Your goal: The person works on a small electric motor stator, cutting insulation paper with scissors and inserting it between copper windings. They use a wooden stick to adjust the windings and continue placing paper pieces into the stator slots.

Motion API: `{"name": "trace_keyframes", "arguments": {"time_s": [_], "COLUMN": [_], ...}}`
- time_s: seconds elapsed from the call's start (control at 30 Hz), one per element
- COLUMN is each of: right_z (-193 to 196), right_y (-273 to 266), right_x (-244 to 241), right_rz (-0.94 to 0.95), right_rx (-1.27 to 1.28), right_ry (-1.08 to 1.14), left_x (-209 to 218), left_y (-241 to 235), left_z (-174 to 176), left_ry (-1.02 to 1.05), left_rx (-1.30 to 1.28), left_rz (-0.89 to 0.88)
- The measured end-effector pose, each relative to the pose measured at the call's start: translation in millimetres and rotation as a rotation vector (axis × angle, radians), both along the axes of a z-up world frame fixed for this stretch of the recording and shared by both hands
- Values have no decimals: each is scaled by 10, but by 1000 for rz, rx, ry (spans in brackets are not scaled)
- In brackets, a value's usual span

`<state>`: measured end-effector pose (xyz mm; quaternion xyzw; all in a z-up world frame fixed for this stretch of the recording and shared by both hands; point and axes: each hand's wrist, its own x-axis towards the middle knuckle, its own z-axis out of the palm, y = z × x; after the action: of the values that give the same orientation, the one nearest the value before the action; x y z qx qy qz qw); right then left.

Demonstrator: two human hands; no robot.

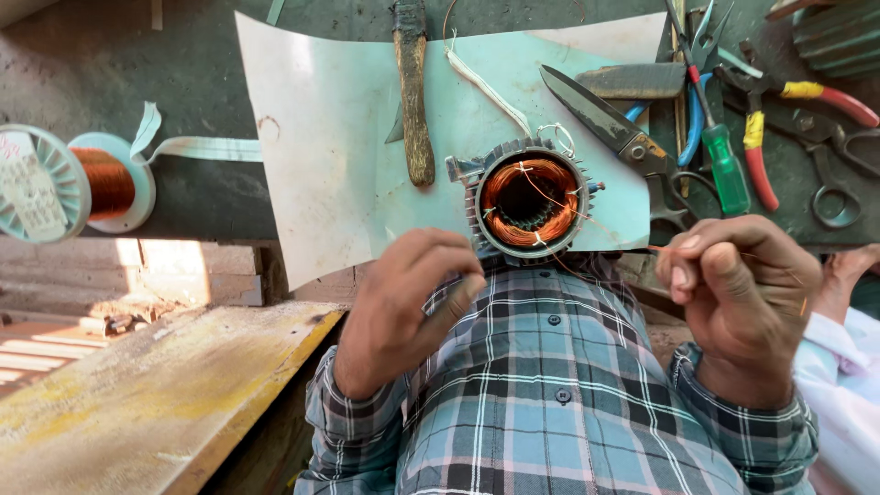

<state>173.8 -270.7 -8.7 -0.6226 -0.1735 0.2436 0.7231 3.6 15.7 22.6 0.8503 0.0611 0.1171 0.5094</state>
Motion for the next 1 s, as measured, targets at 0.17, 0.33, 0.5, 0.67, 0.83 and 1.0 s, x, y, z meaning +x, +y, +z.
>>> {"name": "trace_keyframes", "arguments": {"time_s": [0.17, 0.33, 0.5, 0.67, 0.83, 1.0], "right_z": [-112, -282, -401, -309, -406, -418], "right_y": [-342, -656, -750, -878, -827, -859], "right_x": [235, 667, 934, 975, 1231, 1316], "right_rz": [-113, -198, -170, -167, -65, -60], "right_rx": [104, 189, 174, 151, 130, 120], "right_ry": [-126, -28, -75, -133, -130, -155], "left_x": [-8, -194, -413, -672, -942, -1155], "left_y": [-149, -384, -629, -940, -1205, -1171], "left_z": [43, 41, 61, 32, -26, 9], "left_ry": [15, 14, 20, 42, 81, 97], "left_rx": [17, 13, 10, -16, -8, 0], "left_rz": [152, 271, 413, 574, 727, 870]}}
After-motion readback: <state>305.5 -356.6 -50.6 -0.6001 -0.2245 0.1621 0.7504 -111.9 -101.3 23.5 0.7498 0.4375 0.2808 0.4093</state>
